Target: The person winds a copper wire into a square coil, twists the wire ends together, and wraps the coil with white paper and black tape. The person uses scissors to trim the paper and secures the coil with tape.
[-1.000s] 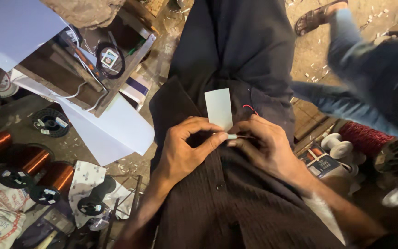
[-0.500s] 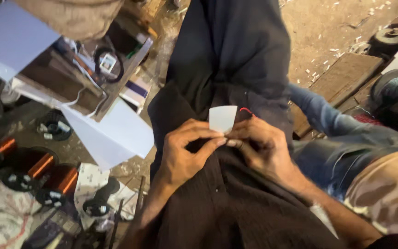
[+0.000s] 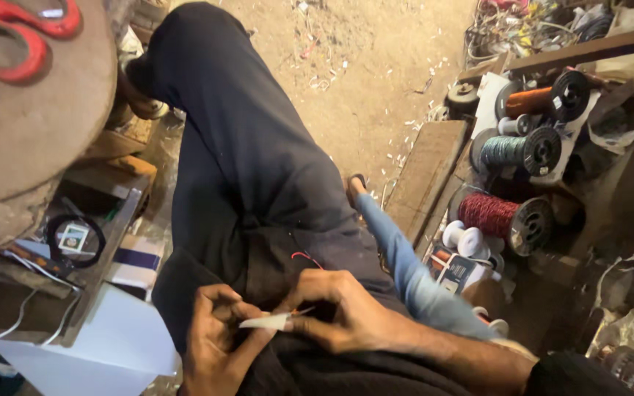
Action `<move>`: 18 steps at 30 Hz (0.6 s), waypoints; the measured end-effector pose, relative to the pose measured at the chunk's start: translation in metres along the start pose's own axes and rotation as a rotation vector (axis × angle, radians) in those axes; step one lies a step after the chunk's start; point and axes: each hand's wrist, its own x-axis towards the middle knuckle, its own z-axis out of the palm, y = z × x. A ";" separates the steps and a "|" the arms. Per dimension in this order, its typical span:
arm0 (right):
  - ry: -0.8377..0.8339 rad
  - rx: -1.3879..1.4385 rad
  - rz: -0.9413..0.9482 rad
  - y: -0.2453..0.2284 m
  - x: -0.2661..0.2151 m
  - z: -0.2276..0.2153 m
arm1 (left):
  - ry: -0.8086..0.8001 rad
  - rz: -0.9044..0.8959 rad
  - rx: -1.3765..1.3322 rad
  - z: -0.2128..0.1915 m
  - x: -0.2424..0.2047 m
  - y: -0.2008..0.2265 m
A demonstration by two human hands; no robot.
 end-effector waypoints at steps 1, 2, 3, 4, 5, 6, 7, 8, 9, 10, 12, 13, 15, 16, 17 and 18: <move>0.003 -0.007 -0.056 -0.001 0.001 -0.001 | -0.015 -0.071 0.049 -0.005 0.002 0.000; 0.002 -0.013 -0.110 -0.001 0.002 -0.001 | -0.027 -0.143 0.096 -0.010 0.004 -0.001; 0.004 0.005 -0.103 -0.001 0.003 -0.001 | -0.044 -0.191 0.082 -0.014 0.006 -0.004; 0.006 0.024 -0.094 -0.001 0.003 -0.001 | -0.060 -0.240 0.067 -0.017 0.009 -0.008; 0.007 0.043 -0.086 -0.001 0.003 0.000 | -0.077 -0.289 0.052 -0.020 0.010 -0.012; 0.020 0.046 -0.091 0.000 0.002 0.000 | -0.077 -0.297 0.054 -0.023 0.011 -0.016; 0.033 0.049 -0.096 0.000 0.001 0.000 | -0.076 -0.305 0.056 -0.025 0.012 -0.020; 0.046 0.055 -0.101 0.002 0.000 0.001 | -0.075 -0.314 0.060 -0.027 0.012 -0.024; 0.059 0.023 -0.116 0.003 -0.001 0.002 | -0.083 -0.287 0.063 -0.029 0.013 -0.026; 0.070 -0.007 -0.133 0.004 -0.001 0.004 | -0.089 -0.259 0.068 -0.031 0.014 -0.028; 0.106 -0.036 -0.161 0.006 0.000 0.006 | -0.074 -0.205 0.104 -0.032 0.014 -0.028; 0.130 -0.035 -0.172 0.008 0.001 0.008 | -0.053 -0.179 0.136 -0.031 0.014 -0.027; 0.163 0.042 -0.080 0.009 0.000 0.012 | 0.008 -0.177 0.136 -0.029 0.012 -0.023; 0.179 0.111 0.019 0.010 0.000 0.013 | 0.039 -0.195 0.107 -0.027 0.014 -0.020; 0.195 0.181 0.118 0.011 0.000 0.015 | 0.071 -0.212 0.078 -0.026 0.016 -0.017; 0.186 0.080 0.013 0.012 -0.001 0.015 | 0.054 -0.225 0.077 -0.025 0.017 -0.014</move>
